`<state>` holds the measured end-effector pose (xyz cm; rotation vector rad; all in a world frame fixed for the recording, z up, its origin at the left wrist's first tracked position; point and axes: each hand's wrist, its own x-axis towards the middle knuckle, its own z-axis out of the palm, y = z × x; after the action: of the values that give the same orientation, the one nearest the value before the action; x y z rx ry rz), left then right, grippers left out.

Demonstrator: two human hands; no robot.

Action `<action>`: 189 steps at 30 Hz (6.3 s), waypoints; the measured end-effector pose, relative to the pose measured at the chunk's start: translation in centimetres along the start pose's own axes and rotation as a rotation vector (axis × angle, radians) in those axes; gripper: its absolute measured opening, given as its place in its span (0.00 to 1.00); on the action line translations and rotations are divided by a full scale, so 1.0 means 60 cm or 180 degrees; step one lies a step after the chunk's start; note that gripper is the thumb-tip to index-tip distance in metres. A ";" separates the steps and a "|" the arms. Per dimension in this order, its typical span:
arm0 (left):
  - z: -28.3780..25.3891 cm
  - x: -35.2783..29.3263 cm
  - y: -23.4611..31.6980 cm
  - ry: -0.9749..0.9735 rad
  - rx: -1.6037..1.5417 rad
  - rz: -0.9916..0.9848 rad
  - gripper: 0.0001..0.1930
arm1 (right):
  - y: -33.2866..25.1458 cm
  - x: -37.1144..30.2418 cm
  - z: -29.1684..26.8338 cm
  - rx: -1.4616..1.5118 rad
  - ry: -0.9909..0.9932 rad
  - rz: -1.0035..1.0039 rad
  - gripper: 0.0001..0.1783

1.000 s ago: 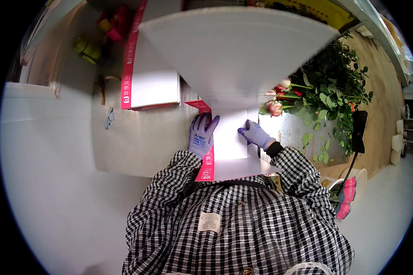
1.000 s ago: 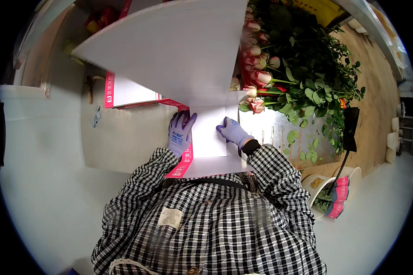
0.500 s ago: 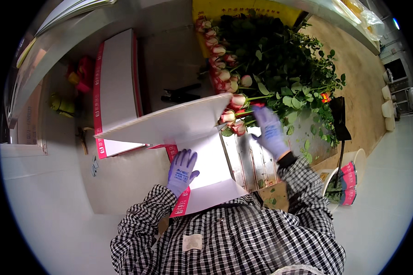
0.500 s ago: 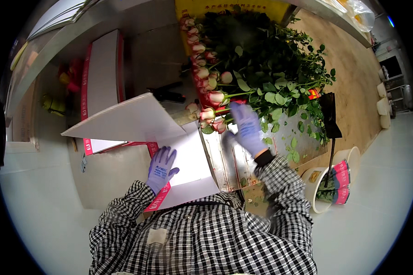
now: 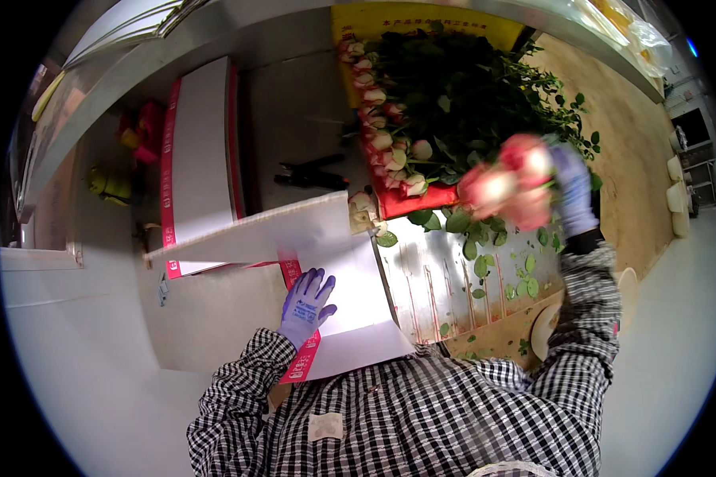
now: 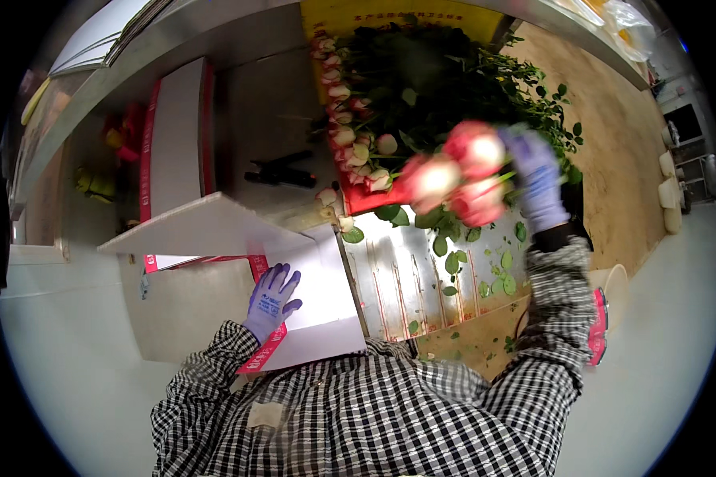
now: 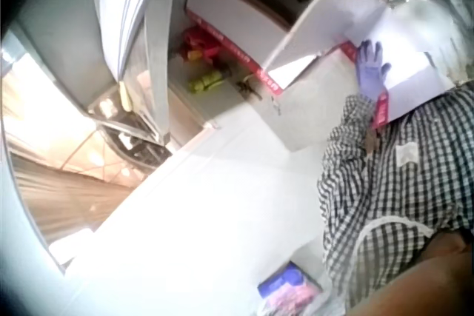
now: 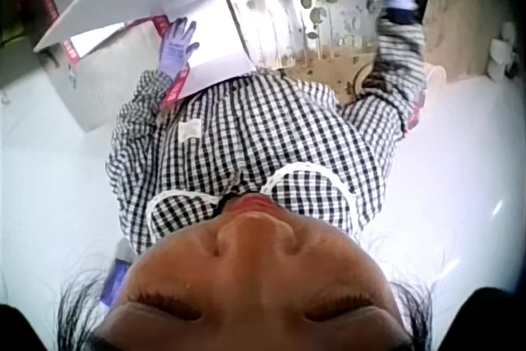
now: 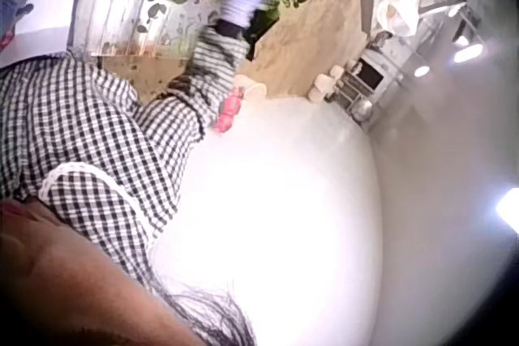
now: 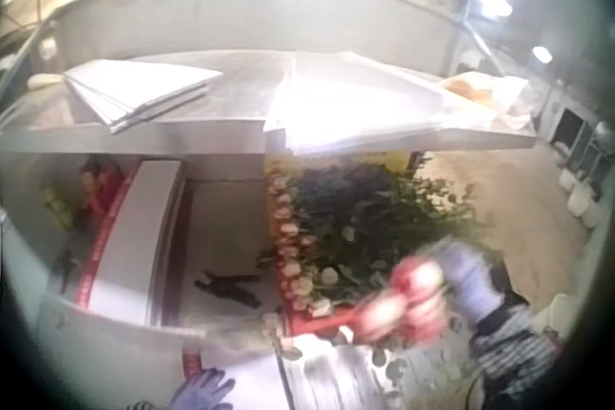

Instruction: The person arranges pink roses into a rectangular box lined with white paper, then closes the box and places it aside. The person repeats this process with additional roses, trimming stems and removing leaves as needed.

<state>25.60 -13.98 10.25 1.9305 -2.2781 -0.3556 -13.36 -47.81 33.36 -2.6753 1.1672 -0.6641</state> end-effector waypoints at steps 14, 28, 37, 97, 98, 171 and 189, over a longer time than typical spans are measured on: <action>0.019 -0.002 -0.005 0.0104 -0.0163 -0.0088 0.32 | -0.262 -0.096 0.143 -0.1517 -0.0698 -0.0885 0.32; 0.025 0.007 -0.007 0.0004 -0.0170 -0.0079 0.34 | 0.123 -0.090 0.118 -0.2732 -0.1812 0.0414 0.23; 0.009 0.004 0.002 0.0002 -0.0261 -0.0029 0.36 | 0.206 -0.135 -0.118 -0.3516 -0.1086 0.0659 0.23; -0.029 0.063 -0.047 -0.1828 -0.3208 -0.0735 0.19 | -0.356 -0.219 0.454 0.0462 -0.2291 -0.2421 0.14; -0.030 0.063 -0.055 -0.1988 -0.3270 -0.0815 0.19 | -0.358 -0.219 0.454 0.0484 -0.2292 -0.2388 0.14; -0.026 0.020 -0.058 -0.0969 -0.2113 -0.1464 0.17 | -0.083 0.010 -0.149 -0.1622 0.2181 -0.1349 0.16; -0.023 0.010 -0.054 -0.0752 -0.2600 -0.1635 0.16 | -0.329 -0.020 -0.030 0.1538 -0.1433 -0.1288 0.18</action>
<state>28.92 -15.17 10.68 1.9889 -1.3116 -1.3705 -1.87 -33.31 40.56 -2.4523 0.3044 -0.3032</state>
